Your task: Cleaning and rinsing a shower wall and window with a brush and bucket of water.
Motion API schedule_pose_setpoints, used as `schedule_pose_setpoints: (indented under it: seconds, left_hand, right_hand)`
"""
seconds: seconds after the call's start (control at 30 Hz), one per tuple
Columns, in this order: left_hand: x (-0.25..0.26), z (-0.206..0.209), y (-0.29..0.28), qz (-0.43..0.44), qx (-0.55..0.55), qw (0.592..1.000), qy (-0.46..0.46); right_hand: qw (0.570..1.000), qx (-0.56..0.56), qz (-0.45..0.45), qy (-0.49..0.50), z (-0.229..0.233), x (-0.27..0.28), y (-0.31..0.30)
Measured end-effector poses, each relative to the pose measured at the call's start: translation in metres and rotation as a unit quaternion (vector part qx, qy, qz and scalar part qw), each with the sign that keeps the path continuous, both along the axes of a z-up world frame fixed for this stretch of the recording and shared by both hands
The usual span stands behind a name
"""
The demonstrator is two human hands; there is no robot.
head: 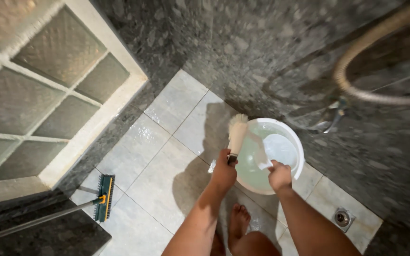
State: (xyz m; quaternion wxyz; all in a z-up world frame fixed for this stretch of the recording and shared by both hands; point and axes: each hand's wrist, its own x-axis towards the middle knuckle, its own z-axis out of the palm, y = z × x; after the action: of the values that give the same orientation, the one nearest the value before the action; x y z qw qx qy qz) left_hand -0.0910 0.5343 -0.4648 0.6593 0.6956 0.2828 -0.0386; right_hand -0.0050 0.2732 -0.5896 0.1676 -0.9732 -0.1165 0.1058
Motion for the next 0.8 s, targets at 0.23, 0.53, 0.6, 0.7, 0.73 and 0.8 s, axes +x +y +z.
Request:
schedule_pose_setpoints:
  seconds: [0.23, 0.53, 0.6, 0.7, 0.73, 0.8]
  left_hand:
    - [-0.021, 0.092, 0.007, 0.049, 0.028, 0.997, -0.053]
    - [-0.038, 0.283, 0.106, 0.108, 0.043, 0.983, -0.143]
    - [-0.045, 0.337, 0.140, 0.116, 0.107, 0.978, -0.135]
    - [-0.061, 0.413, 0.189, 0.165, 0.140, 0.961, -0.172]
    - [-0.069, 0.421, 0.203, 0.155, 0.146, 0.961, -0.174]
    - [-0.047, 0.444, 0.240, 0.169, 0.211, 0.945, -0.184]
  right_hand:
    - [0.991, 0.099, 0.041, -0.079, 0.197, -0.029, 0.046]
    - [0.977, 0.161, 0.097, -0.097, 0.440, -0.054, 0.152]
    - [0.967, 0.167, 0.132, -0.137, 0.480, -0.060, 0.179]
    - [0.974, 0.187, 0.110, -0.068, 0.479, -0.046, 0.199]
    - [0.973, 0.193, 0.101, -0.070, 0.511, -0.068, 0.215]
    - [0.979, 0.136, 0.111, -0.102, 0.584, -0.071, 0.253]
